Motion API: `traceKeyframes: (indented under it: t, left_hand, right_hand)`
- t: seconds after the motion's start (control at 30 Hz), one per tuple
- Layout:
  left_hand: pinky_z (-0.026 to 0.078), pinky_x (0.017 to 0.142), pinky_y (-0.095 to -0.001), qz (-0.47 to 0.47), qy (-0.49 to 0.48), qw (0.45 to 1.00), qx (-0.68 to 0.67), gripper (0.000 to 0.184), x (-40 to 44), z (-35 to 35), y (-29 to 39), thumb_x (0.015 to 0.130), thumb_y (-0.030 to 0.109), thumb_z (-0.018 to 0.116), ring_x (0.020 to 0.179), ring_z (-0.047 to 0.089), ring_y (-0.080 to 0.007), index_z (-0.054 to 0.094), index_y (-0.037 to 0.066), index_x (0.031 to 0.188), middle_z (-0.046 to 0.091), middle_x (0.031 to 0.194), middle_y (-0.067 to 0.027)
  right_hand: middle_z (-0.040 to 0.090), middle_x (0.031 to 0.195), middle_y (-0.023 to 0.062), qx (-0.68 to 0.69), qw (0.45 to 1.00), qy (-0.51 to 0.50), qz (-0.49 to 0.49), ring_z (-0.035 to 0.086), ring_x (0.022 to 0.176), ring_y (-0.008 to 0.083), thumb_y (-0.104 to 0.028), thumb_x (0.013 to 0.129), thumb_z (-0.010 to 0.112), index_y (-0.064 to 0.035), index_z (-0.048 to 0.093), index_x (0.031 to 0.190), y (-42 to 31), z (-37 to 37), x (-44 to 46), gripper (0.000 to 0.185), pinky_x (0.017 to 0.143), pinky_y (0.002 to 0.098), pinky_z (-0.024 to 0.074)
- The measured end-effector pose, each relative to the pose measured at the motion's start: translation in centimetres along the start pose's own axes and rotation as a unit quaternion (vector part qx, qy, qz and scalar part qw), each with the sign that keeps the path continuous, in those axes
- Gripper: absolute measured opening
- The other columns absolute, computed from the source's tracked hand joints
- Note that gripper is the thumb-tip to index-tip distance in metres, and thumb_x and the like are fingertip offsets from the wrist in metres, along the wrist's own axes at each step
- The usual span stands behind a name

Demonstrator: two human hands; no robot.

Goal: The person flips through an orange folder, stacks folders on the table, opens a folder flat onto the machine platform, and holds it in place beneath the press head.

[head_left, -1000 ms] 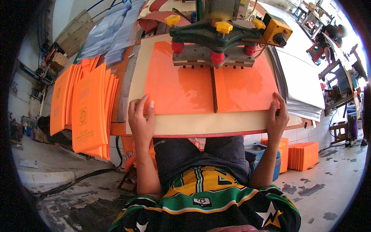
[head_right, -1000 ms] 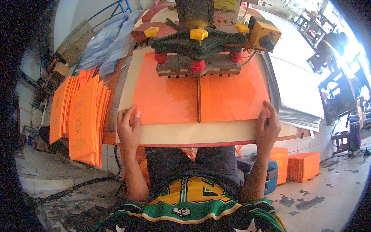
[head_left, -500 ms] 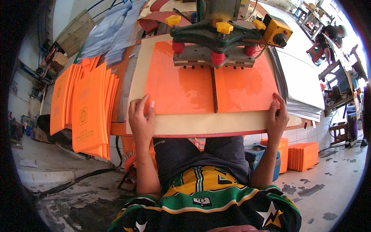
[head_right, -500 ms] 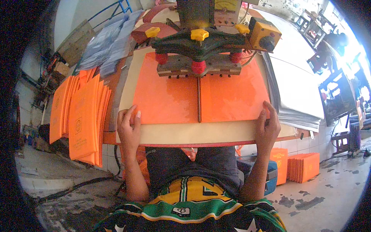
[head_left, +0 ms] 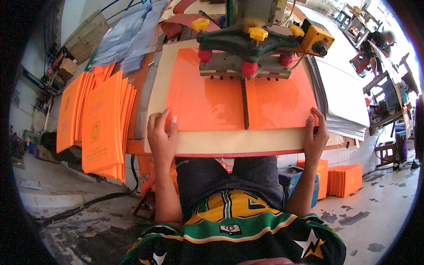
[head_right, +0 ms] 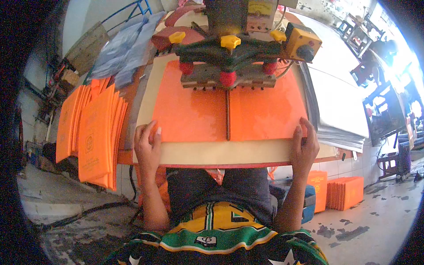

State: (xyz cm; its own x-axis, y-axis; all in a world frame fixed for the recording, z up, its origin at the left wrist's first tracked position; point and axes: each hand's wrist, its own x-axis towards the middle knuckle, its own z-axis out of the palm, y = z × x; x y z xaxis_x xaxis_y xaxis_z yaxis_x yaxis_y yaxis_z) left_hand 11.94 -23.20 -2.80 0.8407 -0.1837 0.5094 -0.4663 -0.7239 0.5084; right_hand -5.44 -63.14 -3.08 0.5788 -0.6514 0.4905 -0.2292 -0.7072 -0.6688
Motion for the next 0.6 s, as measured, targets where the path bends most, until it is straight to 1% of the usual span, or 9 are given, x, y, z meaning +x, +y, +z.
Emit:
traceKeyframes:
  t: [0.03,0.07,0.13,0.17,0.23,0.33,0.47,0.57,0.6]
  left_hand:
    - [0.053,0.096,-0.0442,-0.001,-0.001,1.0,0.0,0.035,-0.02,0.04,-0.06,0.103,0.024,0.068,0.108,0.064,-0.033,0.071,0.001,0.129,0.063,0.114,-0.0159]
    - [0.053,0.095,-0.0442,0.0,0.001,1.0,-0.001,0.035,-0.05,0.11,-0.14,0.104,0.024,0.068,0.108,0.064,-0.0329,0.071,0.001,0.129,0.063,0.114,-0.0158]
    - [0.053,0.095,-0.0441,0.0,0.002,1.0,-0.002,0.035,-0.09,0.08,-0.18,0.104,0.024,0.068,0.108,0.064,-0.0328,0.071,0.001,0.129,0.063,0.114,-0.0157]
    - [0.053,0.095,-0.0441,-0.001,0.0,1.0,-0.002,0.035,-0.08,0.05,-0.15,0.104,0.024,0.068,0.108,0.064,-0.0328,0.071,0.001,0.13,0.063,0.114,-0.0157]
    - [0.053,0.095,-0.044,-0.003,-0.003,1.0,-0.002,0.035,-0.08,0.04,-0.11,0.104,0.024,0.068,0.108,0.064,-0.0327,0.071,0.001,0.13,0.063,0.114,-0.0157]
    - [0.053,0.096,-0.0443,-0.004,-0.005,1.0,-0.003,0.035,-0.02,0.03,-0.04,0.104,0.025,0.068,0.108,0.064,-0.0329,0.071,0.001,0.13,0.063,0.114,-0.0157]
    - [0.053,0.096,-0.0443,-0.006,0.0,1.0,-0.002,0.035,-0.03,0.17,-0.1,0.104,0.024,0.068,0.107,0.064,-0.0327,0.071,0.002,0.13,0.063,0.113,-0.0152]
    - [0.053,0.095,-0.044,-0.003,-0.002,1.0,0.001,0.035,-0.1,0.08,-0.16,0.104,0.025,0.068,0.107,0.064,-0.0327,0.071,0.003,0.13,0.063,0.113,-0.0149]
    - [0.053,0.095,-0.0439,-0.003,-0.002,1.0,0.003,0.034,-0.13,0.09,-0.13,0.104,0.024,0.068,0.107,0.064,-0.0326,0.071,0.003,0.13,0.063,0.113,-0.0148]
  right_hand:
    - [0.075,0.123,0.0211,-0.001,1.0,0.004,-0.014,0.074,0.111,0.0341,-0.024,0.11,0.059,0.0006,0.069,0.127,0.05,0.03,0.0,0.032,0.092,0.0412,0.0567]
    - [0.075,0.123,0.0211,-0.001,1.0,0.002,-0.014,0.074,0.111,0.0341,-0.024,0.11,0.059,0.0006,0.069,0.127,-0.07,0.04,-0.05,0.032,0.092,0.0412,0.0567]
    - [0.076,0.12,0.0195,-0.002,1.0,0.011,-0.008,0.075,0.097,0.0268,-0.023,0.109,0.06,-0.0008,0.069,0.127,-0.36,0.06,-0.13,0.03,0.083,0.0374,0.0572]
    - [0.076,0.12,0.0195,-0.002,1.0,0.01,-0.008,0.075,0.097,0.0268,-0.023,0.109,0.06,-0.0008,0.069,0.127,-0.37,0.08,-0.13,0.03,0.083,0.0374,0.0572]
    - [0.076,0.119,0.0176,0.001,1.0,0.015,-0.011,0.072,0.086,0.0201,-0.022,0.109,0.061,-0.0016,0.069,0.127,-0.33,0.08,-0.11,0.029,0.075,0.0337,0.0556]
    - [0.077,0.12,0.0164,0.009,1.0,0.009,0.01,0.071,0.082,0.0178,-0.021,0.108,0.061,-0.0012,0.069,0.128,-0.04,0.08,-0.14,0.029,0.071,0.0326,0.0545]
    - [0.077,0.121,0.0162,0.014,0.999,-0.001,0.032,0.071,0.083,0.0178,-0.02,0.107,0.062,-0.0007,0.069,0.128,-0.41,-0.06,-0.09,0.029,0.072,0.0326,0.0547]
    - [0.077,0.121,0.0167,0.013,1.0,0.002,0.025,0.071,0.086,0.0191,-0.019,0.107,0.063,-0.0001,0.069,0.129,-0.45,-0.13,-0.18,0.029,0.073,0.0332,0.055]
    - [0.077,0.123,0.0177,0.016,1.0,0.008,0.004,0.073,0.09,0.0199,-0.021,0.108,0.062,-0.0008,0.069,0.13,-0.16,-0.03,-0.14,0.031,0.076,0.0336,0.0552]
